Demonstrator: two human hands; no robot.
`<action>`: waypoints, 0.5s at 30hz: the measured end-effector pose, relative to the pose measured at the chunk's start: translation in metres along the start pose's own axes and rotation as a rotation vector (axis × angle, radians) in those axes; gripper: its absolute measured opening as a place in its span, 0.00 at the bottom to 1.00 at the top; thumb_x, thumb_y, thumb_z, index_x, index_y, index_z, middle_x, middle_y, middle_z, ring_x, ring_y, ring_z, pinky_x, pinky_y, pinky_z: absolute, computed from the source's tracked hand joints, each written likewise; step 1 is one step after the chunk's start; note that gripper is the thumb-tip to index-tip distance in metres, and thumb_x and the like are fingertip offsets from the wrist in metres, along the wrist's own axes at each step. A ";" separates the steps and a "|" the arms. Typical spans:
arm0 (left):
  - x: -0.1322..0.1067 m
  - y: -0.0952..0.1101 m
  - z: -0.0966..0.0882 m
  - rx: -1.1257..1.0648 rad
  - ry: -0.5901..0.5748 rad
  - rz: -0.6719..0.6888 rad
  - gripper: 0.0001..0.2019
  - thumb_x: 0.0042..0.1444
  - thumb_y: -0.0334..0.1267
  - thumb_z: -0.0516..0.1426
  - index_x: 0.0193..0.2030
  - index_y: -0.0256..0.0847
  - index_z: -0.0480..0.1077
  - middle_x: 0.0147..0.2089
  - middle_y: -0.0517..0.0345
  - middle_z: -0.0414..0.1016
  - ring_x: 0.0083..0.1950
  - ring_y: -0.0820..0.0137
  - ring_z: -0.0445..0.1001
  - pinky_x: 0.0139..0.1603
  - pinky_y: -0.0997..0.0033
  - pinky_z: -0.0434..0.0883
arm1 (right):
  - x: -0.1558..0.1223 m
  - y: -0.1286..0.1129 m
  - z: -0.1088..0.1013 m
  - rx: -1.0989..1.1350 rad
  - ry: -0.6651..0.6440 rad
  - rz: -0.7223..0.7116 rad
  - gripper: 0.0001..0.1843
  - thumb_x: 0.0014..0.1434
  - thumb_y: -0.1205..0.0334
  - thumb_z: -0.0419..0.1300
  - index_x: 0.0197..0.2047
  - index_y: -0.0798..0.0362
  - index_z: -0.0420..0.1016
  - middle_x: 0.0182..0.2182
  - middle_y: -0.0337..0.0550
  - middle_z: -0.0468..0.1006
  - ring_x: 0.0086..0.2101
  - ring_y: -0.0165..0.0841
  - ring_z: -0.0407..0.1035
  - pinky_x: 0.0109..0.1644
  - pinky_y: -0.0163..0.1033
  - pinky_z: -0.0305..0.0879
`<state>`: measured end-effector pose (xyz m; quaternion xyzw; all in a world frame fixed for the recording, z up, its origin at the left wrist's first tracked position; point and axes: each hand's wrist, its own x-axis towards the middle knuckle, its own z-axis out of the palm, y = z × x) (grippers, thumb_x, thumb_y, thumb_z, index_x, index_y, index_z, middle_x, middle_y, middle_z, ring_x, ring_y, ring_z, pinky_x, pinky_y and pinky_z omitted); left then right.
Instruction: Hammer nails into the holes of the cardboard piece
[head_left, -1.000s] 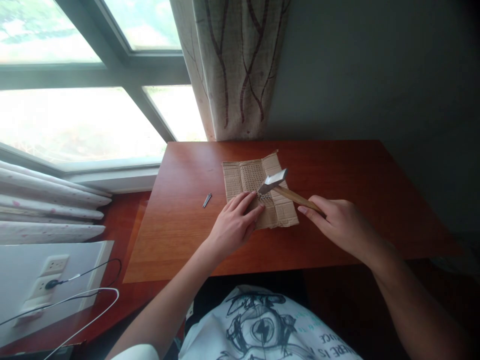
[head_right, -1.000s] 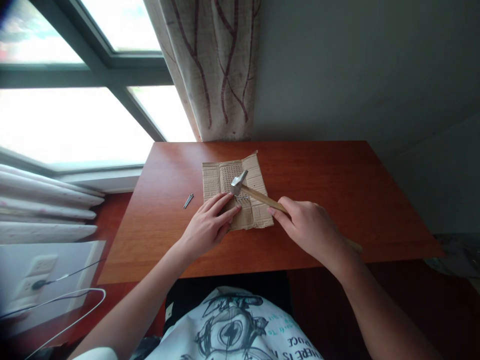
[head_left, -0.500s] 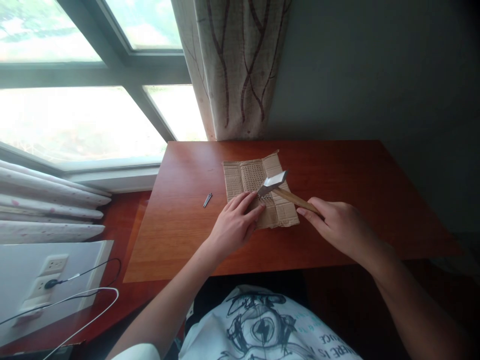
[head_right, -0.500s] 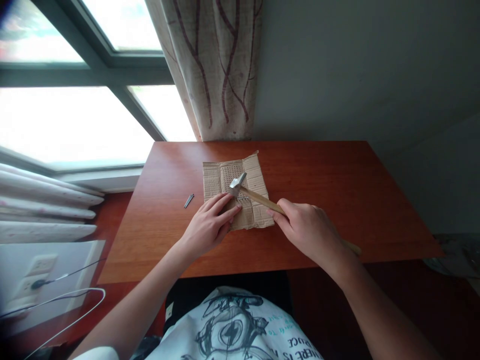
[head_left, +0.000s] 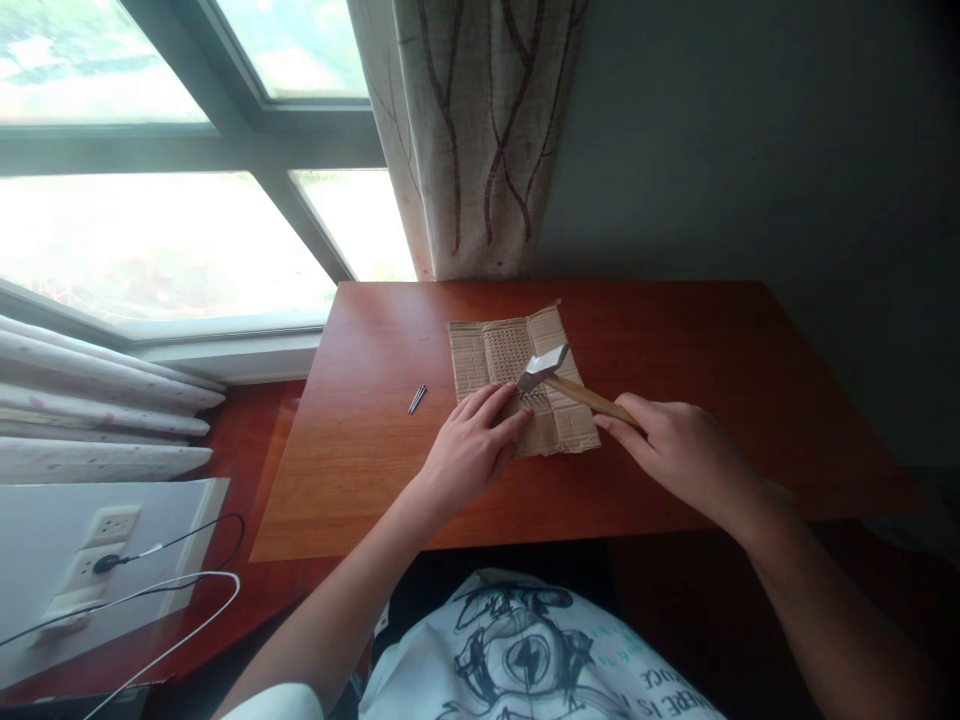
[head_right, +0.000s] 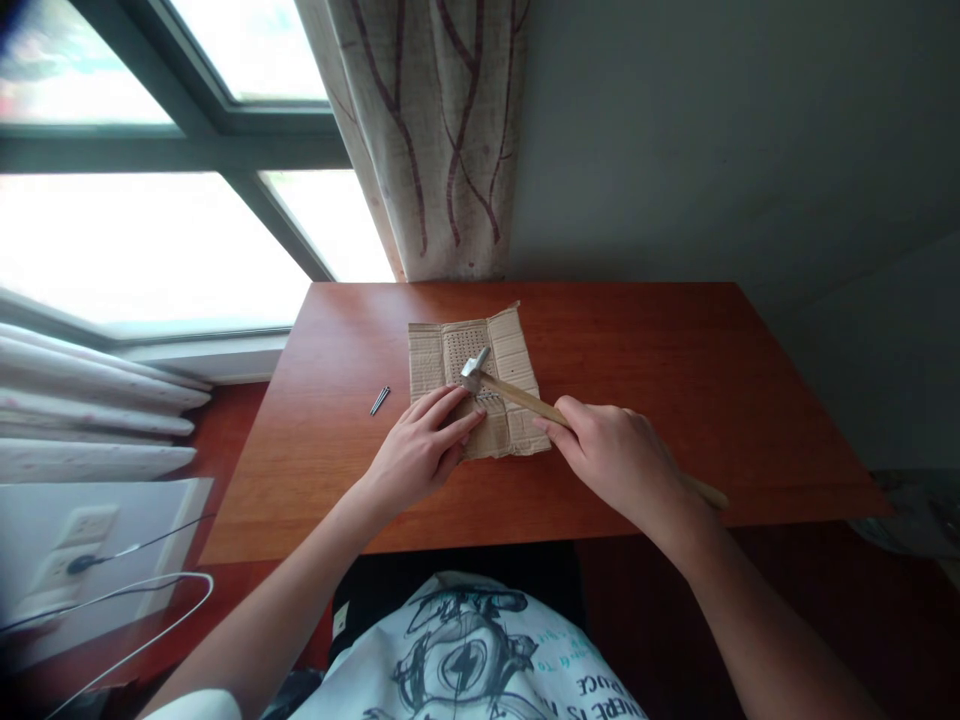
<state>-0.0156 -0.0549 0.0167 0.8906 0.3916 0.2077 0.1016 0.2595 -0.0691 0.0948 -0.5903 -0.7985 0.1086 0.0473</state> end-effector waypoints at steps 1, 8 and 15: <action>0.000 0.000 0.000 -0.004 -0.001 -0.002 0.21 0.65 0.35 0.53 0.63 0.43 0.70 0.70 0.42 0.62 0.71 0.50 0.59 0.67 0.43 0.66 | 0.000 0.000 0.000 0.010 0.006 0.002 0.21 0.70 0.44 0.48 0.31 0.49 0.61 0.21 0.38 0.72 0.23 0.33 0.67 0.28 0.38 0.46; 0.001 0.001 -0.002 -0.027 0.006 -0.017 0.21 0.64 0.34 0.53 0.63 0.42 0.70 0.70 0.42 0.63 0.71 0.51 0.60 0.68 0.44 0.65 | 0.001 -0.001 0.004 -0.036 -0.014 -0.001 0.21 0.71 0.44 0.47 0.31 0.49 0.61 0.22 0.38 0.72 0.22 0.32 0.65 0.28 0.38 0.45; 0.001 0.001 -0.001 -0.038 0.016 -0.014 0.20 0.65 0.35 0.53 0.63 0.42 0.71 0.70 0.43 0.63 0.71 0.51 0.60 0.69 0.45 0.65 | 0.001 0.000 0.005 -0.027 -0.009 0.004 0.21 0.71 0.44 0.47 0.31 0.49 0.62 0.22 0.37 0.71 0.23 0.32 0.65 0.28 0.38 0.46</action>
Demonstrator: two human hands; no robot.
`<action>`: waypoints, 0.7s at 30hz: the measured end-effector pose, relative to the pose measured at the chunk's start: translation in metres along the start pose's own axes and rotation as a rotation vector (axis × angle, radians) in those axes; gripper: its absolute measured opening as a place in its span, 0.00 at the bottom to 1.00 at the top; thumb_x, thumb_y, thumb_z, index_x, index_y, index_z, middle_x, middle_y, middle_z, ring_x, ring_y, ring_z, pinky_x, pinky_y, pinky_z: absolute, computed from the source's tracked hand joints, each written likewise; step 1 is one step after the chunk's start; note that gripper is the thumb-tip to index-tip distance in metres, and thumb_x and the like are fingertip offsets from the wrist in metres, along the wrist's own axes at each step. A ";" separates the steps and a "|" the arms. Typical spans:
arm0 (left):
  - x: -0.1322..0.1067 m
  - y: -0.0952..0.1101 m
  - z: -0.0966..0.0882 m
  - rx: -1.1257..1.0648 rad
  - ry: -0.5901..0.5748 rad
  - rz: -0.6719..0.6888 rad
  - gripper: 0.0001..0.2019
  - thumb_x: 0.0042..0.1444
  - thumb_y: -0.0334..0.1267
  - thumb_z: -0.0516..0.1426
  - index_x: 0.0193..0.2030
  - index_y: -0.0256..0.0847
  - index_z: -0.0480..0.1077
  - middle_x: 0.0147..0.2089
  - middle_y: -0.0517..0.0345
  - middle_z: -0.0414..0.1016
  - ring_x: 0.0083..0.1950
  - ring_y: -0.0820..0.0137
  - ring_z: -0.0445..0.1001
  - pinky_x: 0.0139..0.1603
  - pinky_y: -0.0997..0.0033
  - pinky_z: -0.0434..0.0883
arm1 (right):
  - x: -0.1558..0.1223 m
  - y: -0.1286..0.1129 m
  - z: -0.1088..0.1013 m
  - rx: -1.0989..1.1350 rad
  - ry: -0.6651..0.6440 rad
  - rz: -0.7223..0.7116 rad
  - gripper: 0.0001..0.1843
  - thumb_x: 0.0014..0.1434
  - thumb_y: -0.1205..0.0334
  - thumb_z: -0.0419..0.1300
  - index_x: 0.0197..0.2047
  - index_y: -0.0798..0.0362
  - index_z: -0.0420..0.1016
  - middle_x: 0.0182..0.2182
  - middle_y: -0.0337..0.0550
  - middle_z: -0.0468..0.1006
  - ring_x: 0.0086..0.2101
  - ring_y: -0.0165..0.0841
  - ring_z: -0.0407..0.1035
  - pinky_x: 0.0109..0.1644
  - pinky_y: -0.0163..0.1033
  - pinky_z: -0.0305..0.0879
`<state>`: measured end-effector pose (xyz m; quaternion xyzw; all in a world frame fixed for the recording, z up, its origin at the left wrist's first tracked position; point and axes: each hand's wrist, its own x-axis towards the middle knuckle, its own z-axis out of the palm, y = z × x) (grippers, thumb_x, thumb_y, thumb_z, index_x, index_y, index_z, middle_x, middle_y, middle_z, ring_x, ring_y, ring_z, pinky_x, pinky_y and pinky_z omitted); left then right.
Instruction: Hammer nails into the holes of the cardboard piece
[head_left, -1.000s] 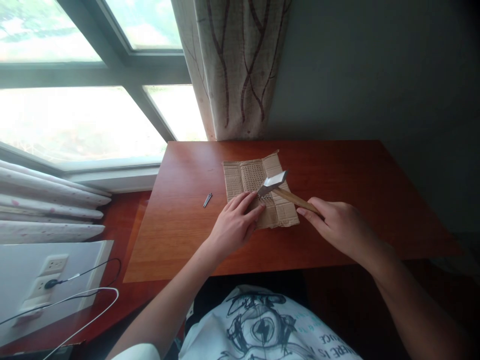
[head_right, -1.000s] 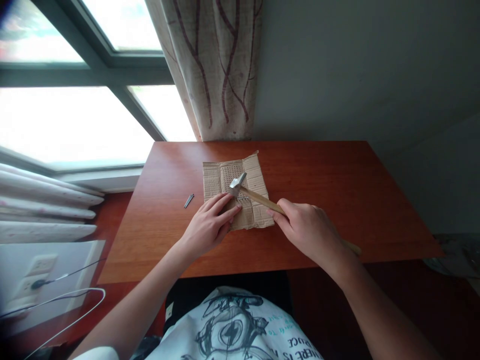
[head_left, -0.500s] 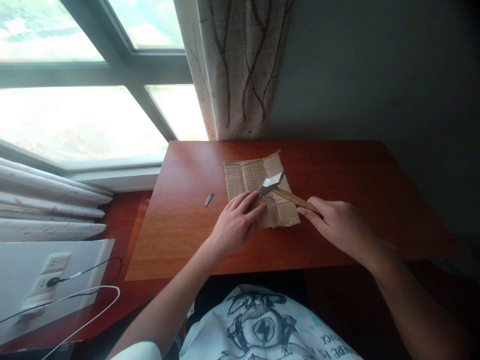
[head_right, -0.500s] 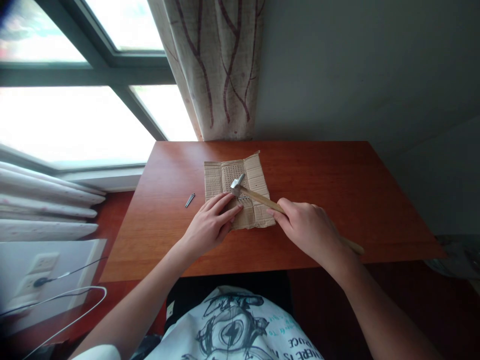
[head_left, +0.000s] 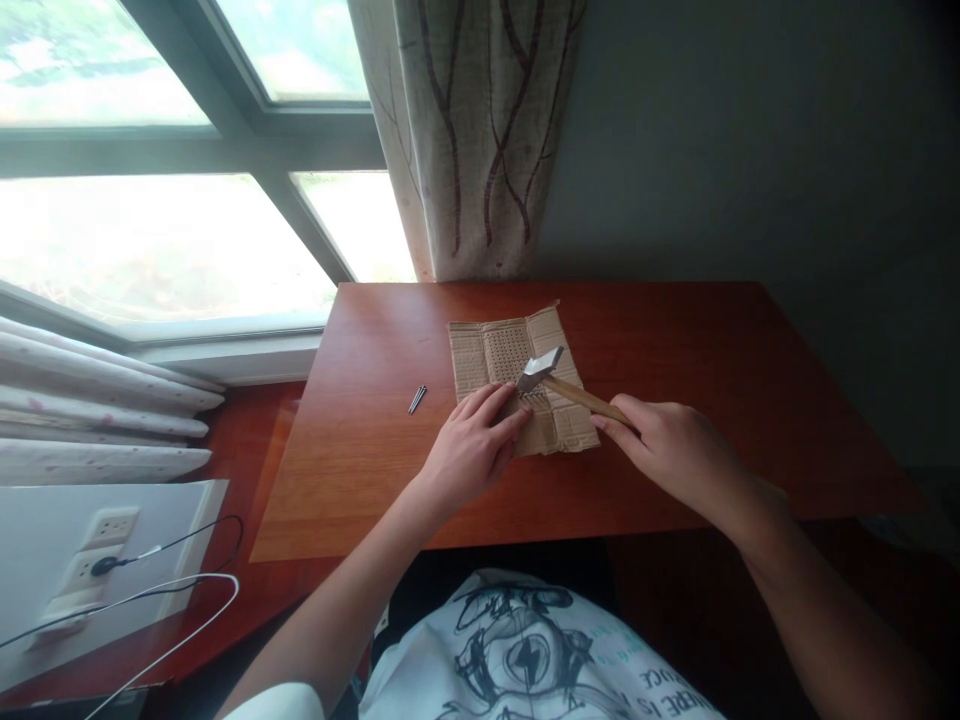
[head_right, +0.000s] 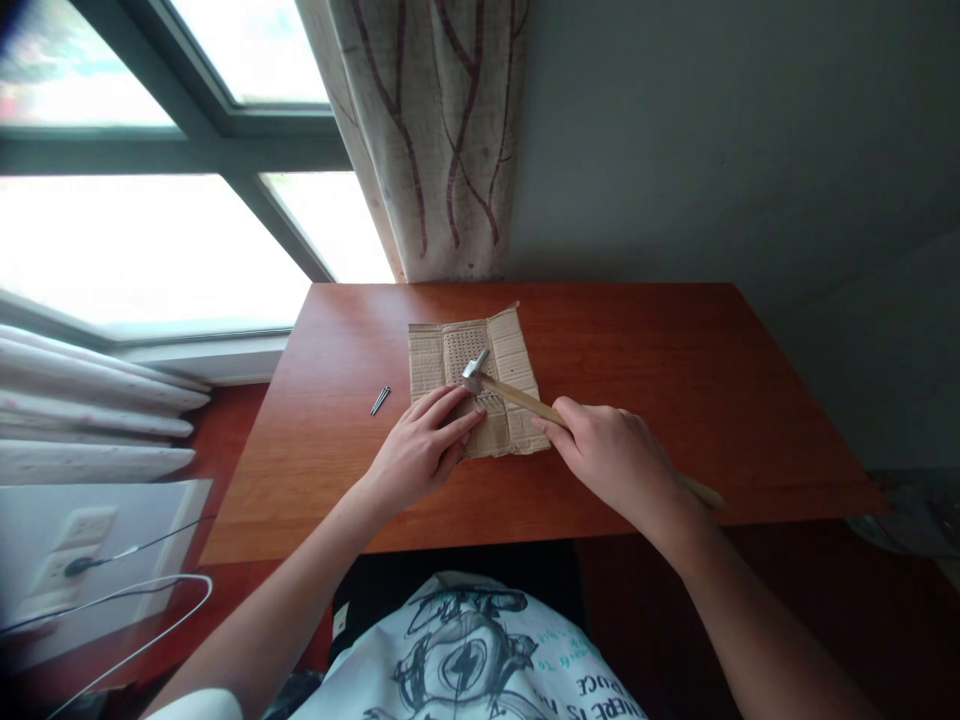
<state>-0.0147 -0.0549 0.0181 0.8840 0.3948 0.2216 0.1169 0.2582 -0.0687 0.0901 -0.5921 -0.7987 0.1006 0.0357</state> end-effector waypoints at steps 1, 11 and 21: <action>0.000 0.000 0.000 0.003 -0.001 0.001 0.20 0.65 0.35 0.53 0.63 0.42 0.71 0.70 0.42 0.63 0.71 0.51 0.60 0.69 0.45 0.65 | 0.001 0.000 0.001 -0.003 -0.010 -0.002 0.21 0.71 0.45 0.47 0.31 0.49 0.62 0.22 0.37 0.71 0.22 0.32 0.65 0.28 0.38 0.46; 0.000 -0.001 0.001 -0.004 -0.001 0.004 0.20 0.65 0.35 0.52 0.63 0.42 0.70 0.70 0.42 0.63 0.71 0.51 0.60 0.68 0.43 0.65 | 0.003 0.003 0.005 0.002 -0.028 -0.005 0.21 0.70 0.44 0.47 0.31 0.49 0.63 0.21 0.38 0.72 0.22 0.33 0.66 0.27 0.38 0.45; -0.001 -0.002 0.002 -0.007 -0.008 0.007 0.21 0.66 0.35 0.52 0.64 0.41 0.70 0.70 0.42 0.62 0.72 0.51 0.58 0.70 0.44 0.64 | 0.001 -0.001 0.006 0.000 -0.028 -0.004 0.21 0.71 0.46 0.47 0.31 0.49 0.63 0.23 0.38 0.74 0.23 0.33 0.67 0.27 0.37 0.45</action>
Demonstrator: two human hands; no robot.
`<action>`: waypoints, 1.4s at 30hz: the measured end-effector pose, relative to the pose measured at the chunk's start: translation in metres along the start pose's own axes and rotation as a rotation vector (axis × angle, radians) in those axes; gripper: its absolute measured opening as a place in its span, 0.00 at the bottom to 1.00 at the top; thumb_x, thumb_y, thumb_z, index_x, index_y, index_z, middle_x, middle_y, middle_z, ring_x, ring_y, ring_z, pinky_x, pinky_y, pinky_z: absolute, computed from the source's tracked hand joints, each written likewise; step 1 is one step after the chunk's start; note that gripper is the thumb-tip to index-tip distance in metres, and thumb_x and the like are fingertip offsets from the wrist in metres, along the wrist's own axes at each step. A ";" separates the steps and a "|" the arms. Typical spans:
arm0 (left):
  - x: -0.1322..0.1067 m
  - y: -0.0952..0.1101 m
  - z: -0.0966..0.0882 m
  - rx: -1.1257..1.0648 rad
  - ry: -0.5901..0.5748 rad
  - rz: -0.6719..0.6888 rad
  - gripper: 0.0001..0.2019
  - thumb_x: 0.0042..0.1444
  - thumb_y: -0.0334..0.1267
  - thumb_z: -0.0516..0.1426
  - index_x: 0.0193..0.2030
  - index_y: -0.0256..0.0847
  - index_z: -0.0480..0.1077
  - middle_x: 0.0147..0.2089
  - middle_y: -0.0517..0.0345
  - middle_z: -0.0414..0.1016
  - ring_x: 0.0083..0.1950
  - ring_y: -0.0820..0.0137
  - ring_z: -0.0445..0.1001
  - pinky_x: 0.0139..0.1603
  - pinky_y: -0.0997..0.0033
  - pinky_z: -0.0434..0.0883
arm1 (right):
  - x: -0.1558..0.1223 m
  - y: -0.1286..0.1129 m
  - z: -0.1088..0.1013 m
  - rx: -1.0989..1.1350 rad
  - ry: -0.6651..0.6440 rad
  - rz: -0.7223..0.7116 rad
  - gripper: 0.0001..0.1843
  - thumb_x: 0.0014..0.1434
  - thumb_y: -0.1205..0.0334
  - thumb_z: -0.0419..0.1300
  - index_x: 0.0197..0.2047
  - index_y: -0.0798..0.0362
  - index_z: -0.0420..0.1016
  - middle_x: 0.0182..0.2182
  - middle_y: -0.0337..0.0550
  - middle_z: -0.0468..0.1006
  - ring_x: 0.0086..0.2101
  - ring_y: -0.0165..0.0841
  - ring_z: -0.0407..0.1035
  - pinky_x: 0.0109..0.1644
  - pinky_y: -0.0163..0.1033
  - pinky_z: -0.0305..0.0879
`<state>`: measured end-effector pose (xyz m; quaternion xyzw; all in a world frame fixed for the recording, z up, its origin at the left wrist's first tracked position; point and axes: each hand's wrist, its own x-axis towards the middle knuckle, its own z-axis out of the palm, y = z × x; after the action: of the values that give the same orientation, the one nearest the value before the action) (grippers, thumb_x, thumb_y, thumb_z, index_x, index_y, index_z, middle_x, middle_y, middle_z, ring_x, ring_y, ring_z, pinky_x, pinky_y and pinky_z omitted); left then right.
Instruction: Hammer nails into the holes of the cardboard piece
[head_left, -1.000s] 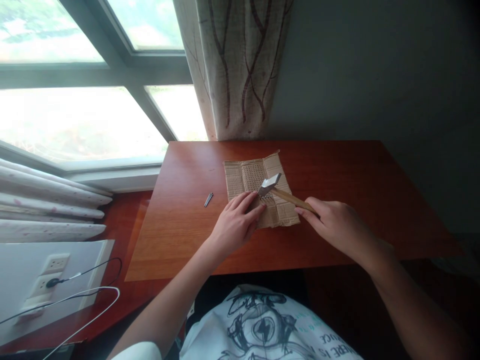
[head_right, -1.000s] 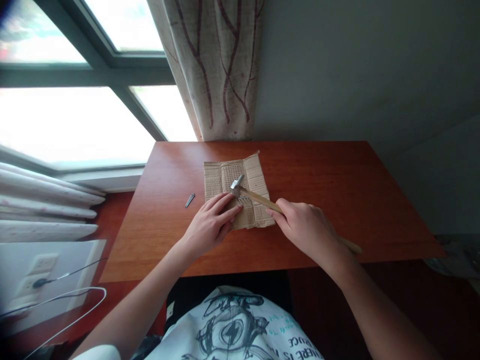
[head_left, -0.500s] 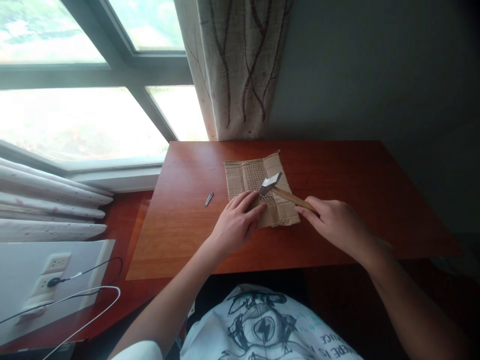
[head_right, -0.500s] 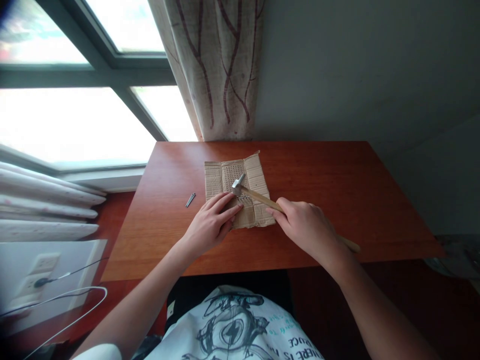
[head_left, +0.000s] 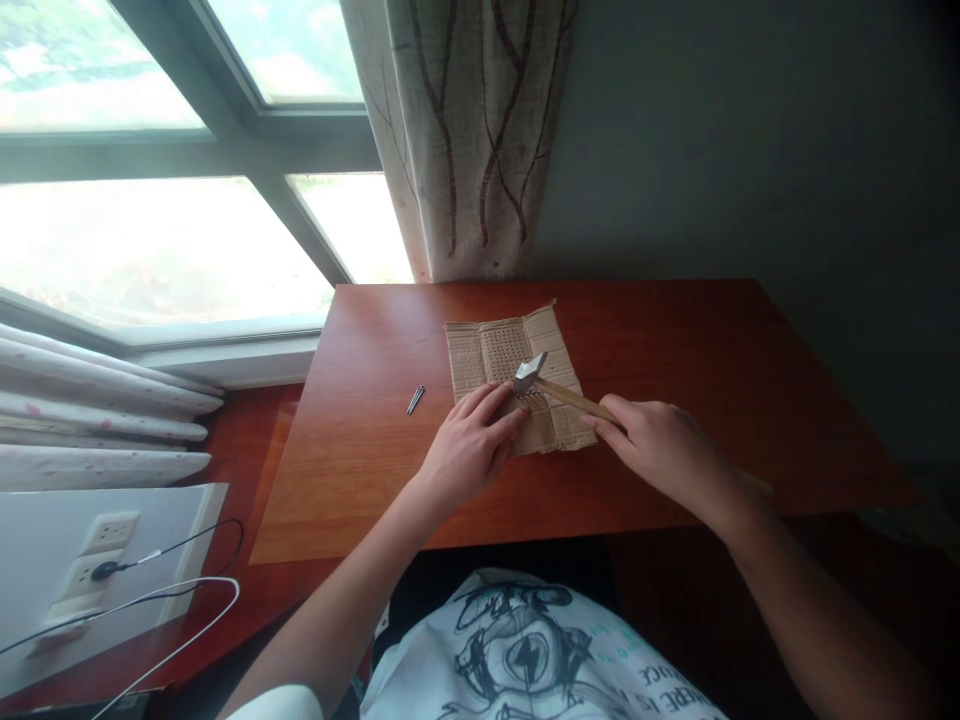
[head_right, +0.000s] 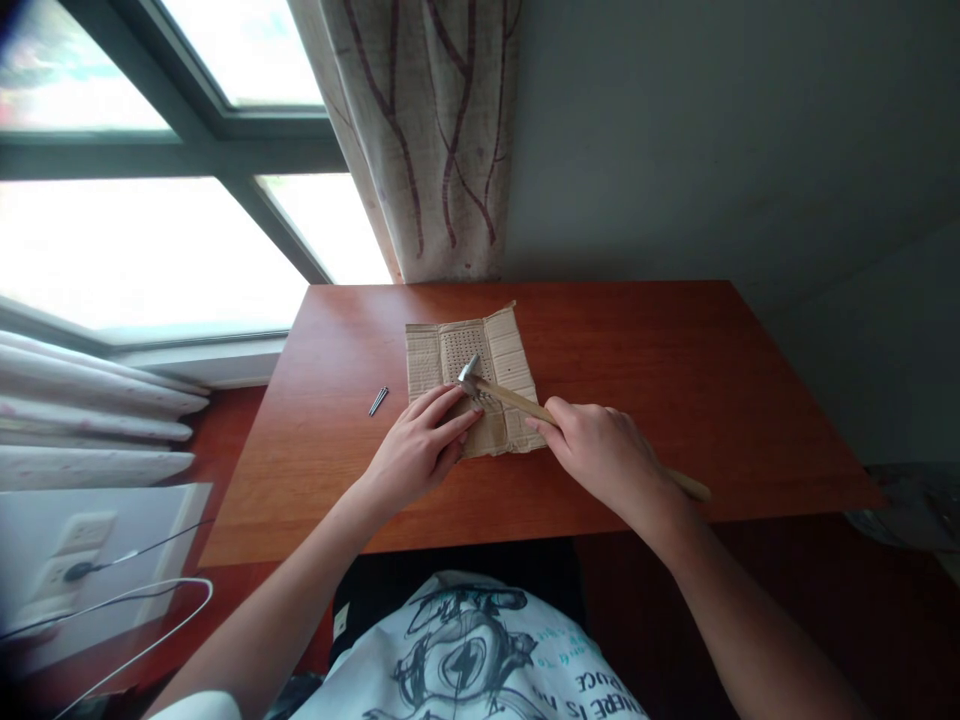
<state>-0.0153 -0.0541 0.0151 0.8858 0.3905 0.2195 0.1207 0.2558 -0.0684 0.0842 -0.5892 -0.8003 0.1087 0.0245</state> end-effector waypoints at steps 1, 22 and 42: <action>0.000 0.000 0.000 -0.001 0.002 0.001 0.21 0.66 0.35 0.52 0.64 0.42 0.70 0.70 0.42 0.62 0.72 0.51 0.58 0.70 0.44 0.64 | 0.000 0.000 0.000 0.007 0.003 -0.001 0.21 0.71 0.46 0.47 0.31 0.49 0.64 0.22 0.38 0.74 0.23 0.33 0.67 0.27 0.37 0.46; 0.001 0.001 -0.001 -0.024 0.012 -0.006 0.20 0.66 0.35 0.53 0.63 0.42 0.71 0.70 0.43 0.63 0.72 0.52 0.59 0.69 0.43 0.64 | 0.001 -0.001 0.006 0.021 0.008 0.008 0.20 0.70 0.46 0.48 0.31 0.49 0.64 0.23 0.39 0.74 0.23 0.34 0.68 0.27 0.37 0.46; -0.004 0.007 -0.001 -0.096 0.208 -0.036 0.18 0.65 0.32 0.54 0.60 0.43 0.70 0.67 0.46 0.68 0.73 0.55 0.59 0.68 0.46 0.67 | 0.045 0.038 0.046 1.251 0.745 0.229 0.28 0.61 0.45 0.62 0.21 0.48 0.52 0.15 0.30 0.53 0.16 0.26 0.50 0.21 0.37 0.47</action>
<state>-0.0136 -0.0619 0.0174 0.8443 0.4058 0.3266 0.1259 0.2701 -0.0213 0.0279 -0.5427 -0.4607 0.3393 0.6149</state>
